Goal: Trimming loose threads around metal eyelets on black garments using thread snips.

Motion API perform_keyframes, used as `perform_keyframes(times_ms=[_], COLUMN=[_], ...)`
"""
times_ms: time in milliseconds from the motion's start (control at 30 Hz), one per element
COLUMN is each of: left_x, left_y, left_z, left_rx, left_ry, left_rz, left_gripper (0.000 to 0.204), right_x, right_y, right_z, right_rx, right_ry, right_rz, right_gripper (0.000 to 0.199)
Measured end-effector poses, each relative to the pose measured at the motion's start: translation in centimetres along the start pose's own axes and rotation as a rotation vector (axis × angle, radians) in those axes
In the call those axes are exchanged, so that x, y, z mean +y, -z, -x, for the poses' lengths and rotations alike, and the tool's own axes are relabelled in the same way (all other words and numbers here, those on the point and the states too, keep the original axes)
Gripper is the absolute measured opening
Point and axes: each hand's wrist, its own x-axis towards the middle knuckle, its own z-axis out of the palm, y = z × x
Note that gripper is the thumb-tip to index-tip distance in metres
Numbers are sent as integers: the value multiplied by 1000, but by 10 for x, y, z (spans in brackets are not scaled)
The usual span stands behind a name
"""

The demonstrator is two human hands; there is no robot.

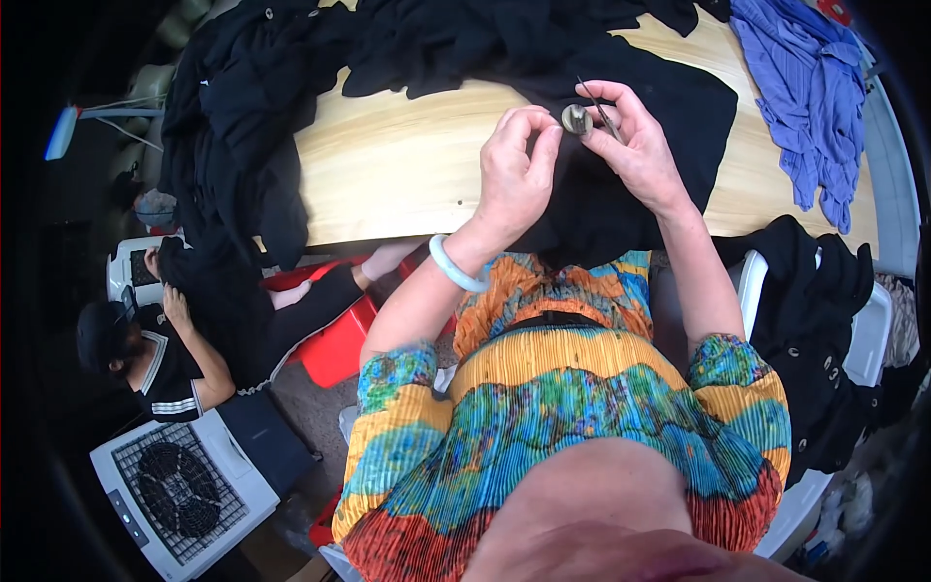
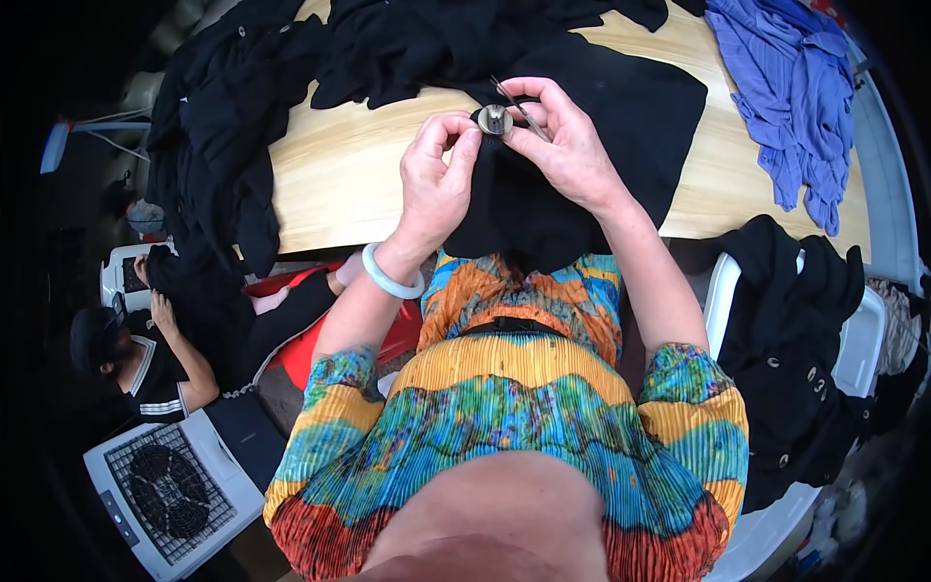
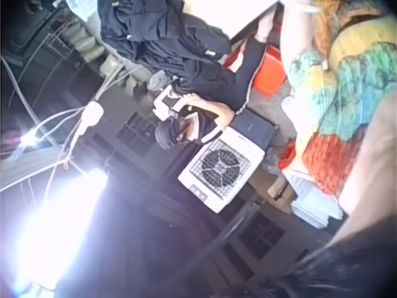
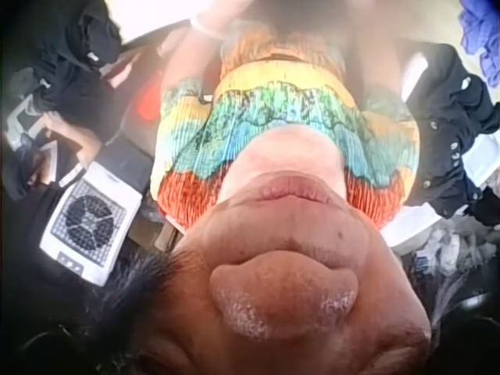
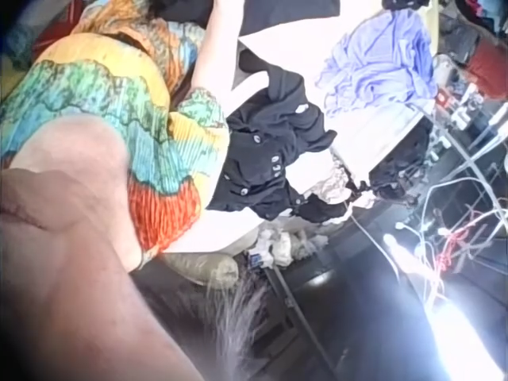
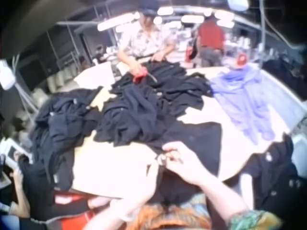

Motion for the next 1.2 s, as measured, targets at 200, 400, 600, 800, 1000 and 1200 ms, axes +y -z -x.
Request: perform_keyframes(times_ms=[200,400,600,800,1000,1200], left_x=[7,5,2,10,30,9], left_y=[14,10,3,21,32,33], left_z=[-10,-3,-1,-11,-28,-29], left_rx=[-231,-130,-122,-300,-573,-391], left_ry=[120,65,202,293,582,677], left_rz=[-56,-52,28,76,27,757], left_gripper=[4,10,12,11,12,12], right_x=[0,-2,0,5,0,1], right_y=[8,4,5,11,5,-1], right_z=[2,2,4,4,6,16], right_rx=[-15,-15,0,-48,-23,274], right_ry=[-76,-76,-51,-104,-93,81], right_rz=[-85,-107,-38,-107,-89,126], right_gripper=[38,38,39,40,38,25])
